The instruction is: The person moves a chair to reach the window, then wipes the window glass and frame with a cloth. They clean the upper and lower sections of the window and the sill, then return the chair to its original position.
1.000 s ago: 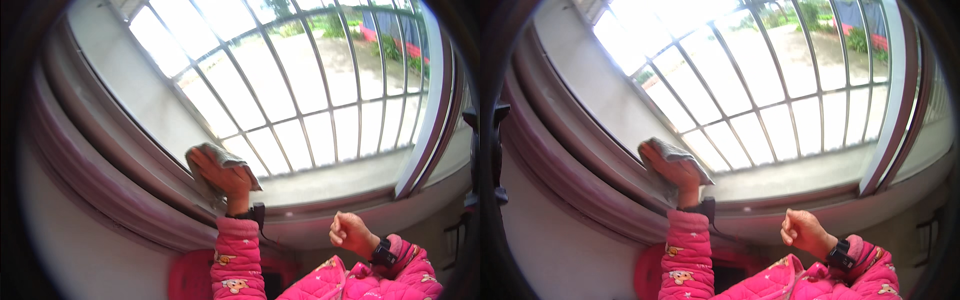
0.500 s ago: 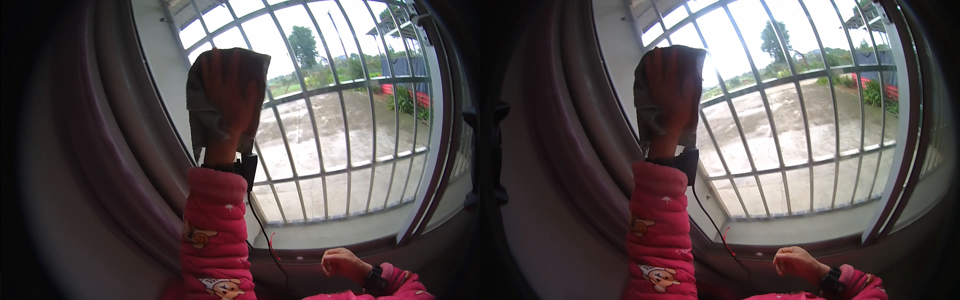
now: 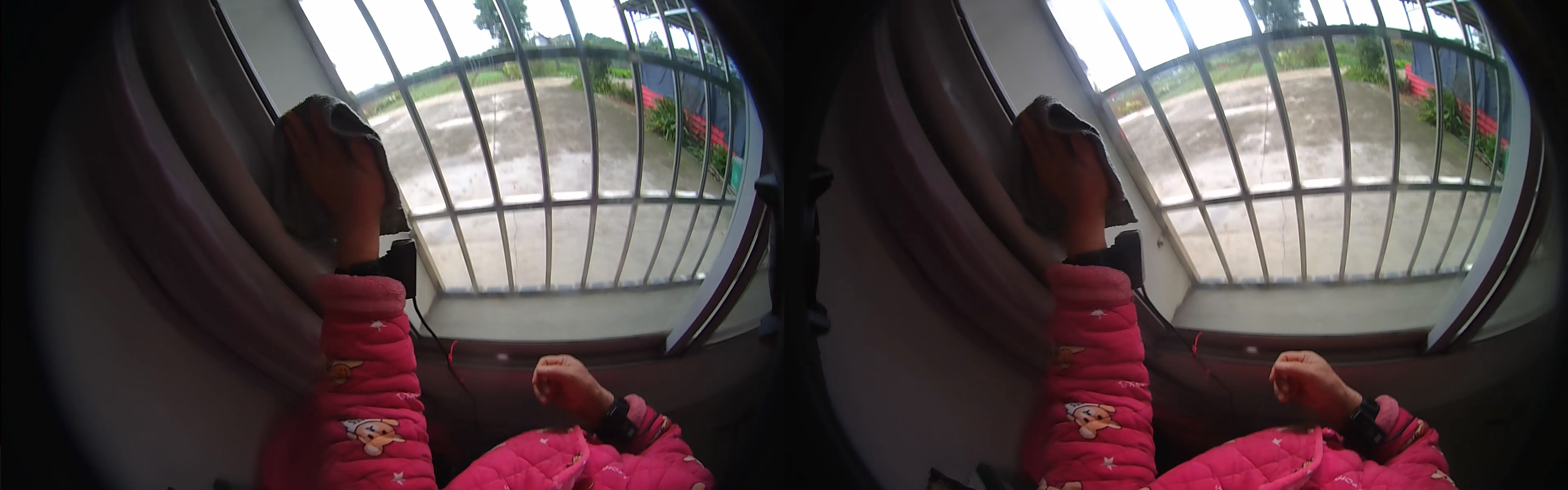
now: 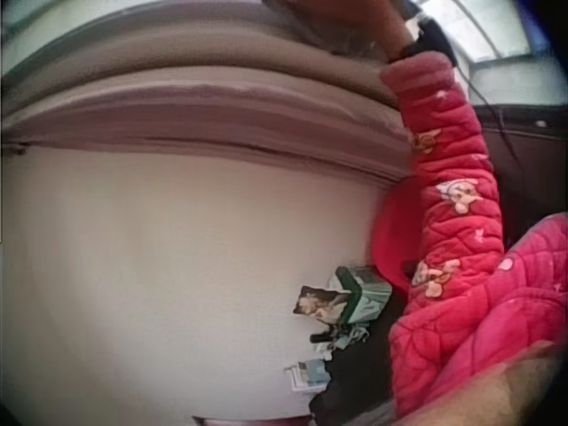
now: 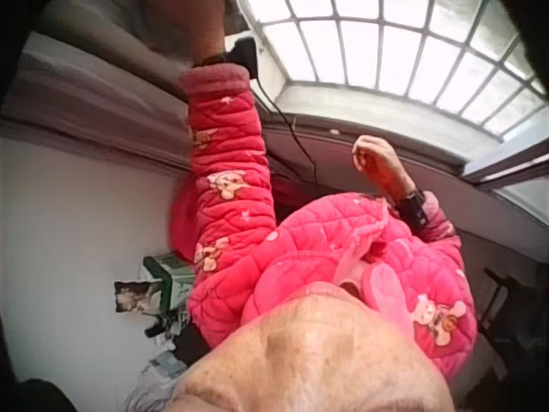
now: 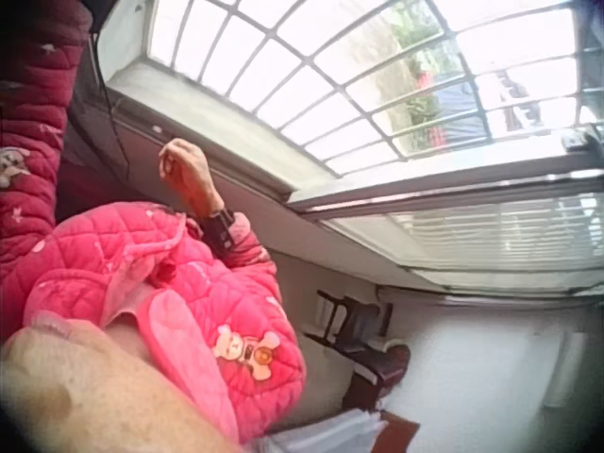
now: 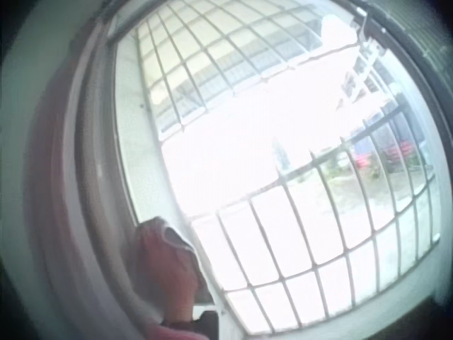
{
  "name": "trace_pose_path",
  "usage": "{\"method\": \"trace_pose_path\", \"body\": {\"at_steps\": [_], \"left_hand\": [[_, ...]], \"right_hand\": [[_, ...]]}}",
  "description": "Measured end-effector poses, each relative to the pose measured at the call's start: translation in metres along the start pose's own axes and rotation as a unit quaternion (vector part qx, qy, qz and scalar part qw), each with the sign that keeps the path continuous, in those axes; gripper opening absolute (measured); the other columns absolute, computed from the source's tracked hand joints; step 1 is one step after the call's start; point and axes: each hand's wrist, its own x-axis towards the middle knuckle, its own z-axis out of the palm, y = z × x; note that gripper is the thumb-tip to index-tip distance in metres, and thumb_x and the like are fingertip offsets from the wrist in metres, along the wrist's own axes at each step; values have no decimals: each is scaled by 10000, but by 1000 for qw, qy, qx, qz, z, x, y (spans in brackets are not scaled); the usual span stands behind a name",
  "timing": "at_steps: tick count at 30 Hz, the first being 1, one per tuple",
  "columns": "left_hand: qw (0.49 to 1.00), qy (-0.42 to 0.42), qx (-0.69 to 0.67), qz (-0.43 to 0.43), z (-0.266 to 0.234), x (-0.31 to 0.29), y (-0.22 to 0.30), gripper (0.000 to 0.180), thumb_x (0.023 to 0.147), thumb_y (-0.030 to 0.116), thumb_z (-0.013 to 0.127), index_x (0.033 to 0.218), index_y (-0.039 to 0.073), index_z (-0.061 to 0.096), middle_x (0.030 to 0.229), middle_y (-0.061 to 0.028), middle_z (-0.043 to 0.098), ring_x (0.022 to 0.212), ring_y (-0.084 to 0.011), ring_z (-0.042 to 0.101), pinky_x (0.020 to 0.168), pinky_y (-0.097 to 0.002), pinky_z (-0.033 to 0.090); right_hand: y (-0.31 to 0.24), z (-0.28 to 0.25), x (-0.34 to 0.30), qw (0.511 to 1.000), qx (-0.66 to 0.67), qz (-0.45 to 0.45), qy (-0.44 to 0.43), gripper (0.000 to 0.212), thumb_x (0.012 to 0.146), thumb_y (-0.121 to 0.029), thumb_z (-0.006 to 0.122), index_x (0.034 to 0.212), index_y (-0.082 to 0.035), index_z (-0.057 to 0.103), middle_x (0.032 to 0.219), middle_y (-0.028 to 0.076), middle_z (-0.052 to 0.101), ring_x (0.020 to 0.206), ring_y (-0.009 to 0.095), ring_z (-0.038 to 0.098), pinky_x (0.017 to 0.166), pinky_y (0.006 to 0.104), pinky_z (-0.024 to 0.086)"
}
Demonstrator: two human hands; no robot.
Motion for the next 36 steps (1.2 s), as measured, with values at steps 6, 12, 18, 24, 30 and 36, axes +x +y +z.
{"method": "trace_pose_path", "body": {"at_steps": [6, 12, 18, 24, 30, 36], "left_hand": [[968, -24, -154, -197, -7, -141, 45, 675, 931, 314, 420, 1466, -58, 245, 1541, -280, 181, 1416, -433, 223, 1181, -457, 157], [905, 21, -295, -307, -18, -269, 91, 713, 1015, 418, 347, 1517, -6, 70, 1582, -164, 152, 1461, -249, 175, 1191, -344, 121], [936, -25, -27, -349, 11, -349, 99, 629, 1042, 374, 282, 1503, -22, 117, 1564, -205, 170, 1444, -292, 204, 1185, -357, 132], [852, -6, -40, -522, 42, -366, 127, 445, 1017, 237, 326, 1213, -131, 482, 1292, -333, 474, 1165, -439, 465, 1028, -459, 334], [907, -44, -83, -410, 28, -331, 249, 457, 1005, 189, 373, 1346, -115, 358, 1376, -324, 385, 1259, -417, 397, 1106, -452, 260], [771, -146, -335, -522, -6, -305, 407, 614, 960, 163, 506, 1481, 33, 209, 1511, -245, 210, 1356, -358, 307, 1111, -448, 260]], "right_hand": [[5, -17, -15, 999, 5, -9, 33, 209, 956, -137, 546, 847, 29, 608, 615, 66, 568, 549, 185, 588, 550, 280, 485], [2, -30, -74, 999, 25, -17, 39, 197, 949, -116, 537, 831, 26, 604, 599, 67, 559, 541, 193, 584, 548, 278, 482], [-12, -39, -89, 996, 19, 13, 83, 214, 959, -138, 532, 839, 25, 604, 601, 56, 562, 546, 174, 586, 546, 268, 479], [-31, -52, -84, 996, 11, -1, 83, 223, 960, -160, 546, 842, 19, 606, 599, 47, 566, 549, 167, 593, 528, 259, 471], [-54, -65, -96, 997, 25, -12, 73, 217, 944, -139, 546, 818, 22, 615, 598, 57, 559, 531, 185, 581, 524, 284, 484], [-76, -70, -127, 995, -3, -53, 82, 209, 939, -119, 540, 802, 26, 602, 596, 87, 552, 513, 191, 566, 503, 281, 467]]}}
